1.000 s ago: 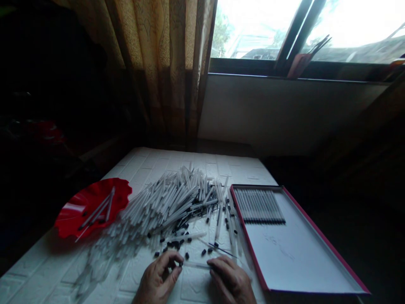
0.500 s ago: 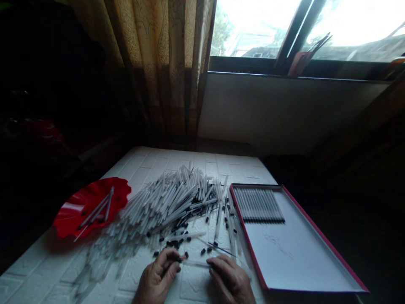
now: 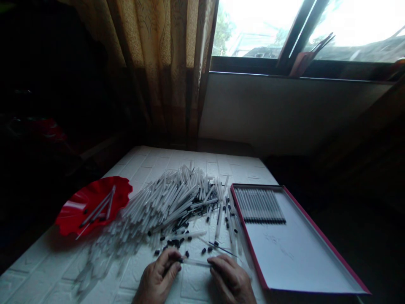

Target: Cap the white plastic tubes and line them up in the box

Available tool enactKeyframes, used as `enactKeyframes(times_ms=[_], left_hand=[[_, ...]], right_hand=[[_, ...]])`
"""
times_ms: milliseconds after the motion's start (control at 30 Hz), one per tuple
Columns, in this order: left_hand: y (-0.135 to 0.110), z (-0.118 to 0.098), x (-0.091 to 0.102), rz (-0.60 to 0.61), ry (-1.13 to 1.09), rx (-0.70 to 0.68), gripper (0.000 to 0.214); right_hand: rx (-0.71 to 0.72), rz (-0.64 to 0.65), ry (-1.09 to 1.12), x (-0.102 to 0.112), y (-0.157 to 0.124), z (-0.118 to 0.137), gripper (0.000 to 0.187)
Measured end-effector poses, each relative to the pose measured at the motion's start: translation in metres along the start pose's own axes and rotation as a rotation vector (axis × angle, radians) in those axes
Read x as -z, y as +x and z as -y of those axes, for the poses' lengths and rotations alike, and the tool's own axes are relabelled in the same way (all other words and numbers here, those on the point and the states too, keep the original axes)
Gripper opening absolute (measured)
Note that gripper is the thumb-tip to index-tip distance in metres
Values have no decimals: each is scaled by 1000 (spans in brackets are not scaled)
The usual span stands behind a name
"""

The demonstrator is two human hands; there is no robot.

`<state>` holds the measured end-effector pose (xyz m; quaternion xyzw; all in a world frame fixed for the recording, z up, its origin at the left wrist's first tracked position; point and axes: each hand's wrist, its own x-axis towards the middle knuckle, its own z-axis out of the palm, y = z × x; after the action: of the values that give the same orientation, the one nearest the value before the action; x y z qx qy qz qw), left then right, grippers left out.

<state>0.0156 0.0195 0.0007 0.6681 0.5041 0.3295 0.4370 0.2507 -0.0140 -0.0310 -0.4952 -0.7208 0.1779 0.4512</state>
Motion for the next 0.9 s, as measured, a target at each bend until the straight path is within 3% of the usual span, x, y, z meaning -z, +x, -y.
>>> enactKeyframes(times_ms=[433,733,900], left_hand=[[0,-5,1,10,80,0,12],[2,-3,1,-25,122,-60,10],[-2,-1,7,-44,96,-36,11]], right_hand=[[0,-5,-9,-1,-1,1,23],[69,74,-248,3,2,2,26],[177,97,-324,6,15,14,24]])
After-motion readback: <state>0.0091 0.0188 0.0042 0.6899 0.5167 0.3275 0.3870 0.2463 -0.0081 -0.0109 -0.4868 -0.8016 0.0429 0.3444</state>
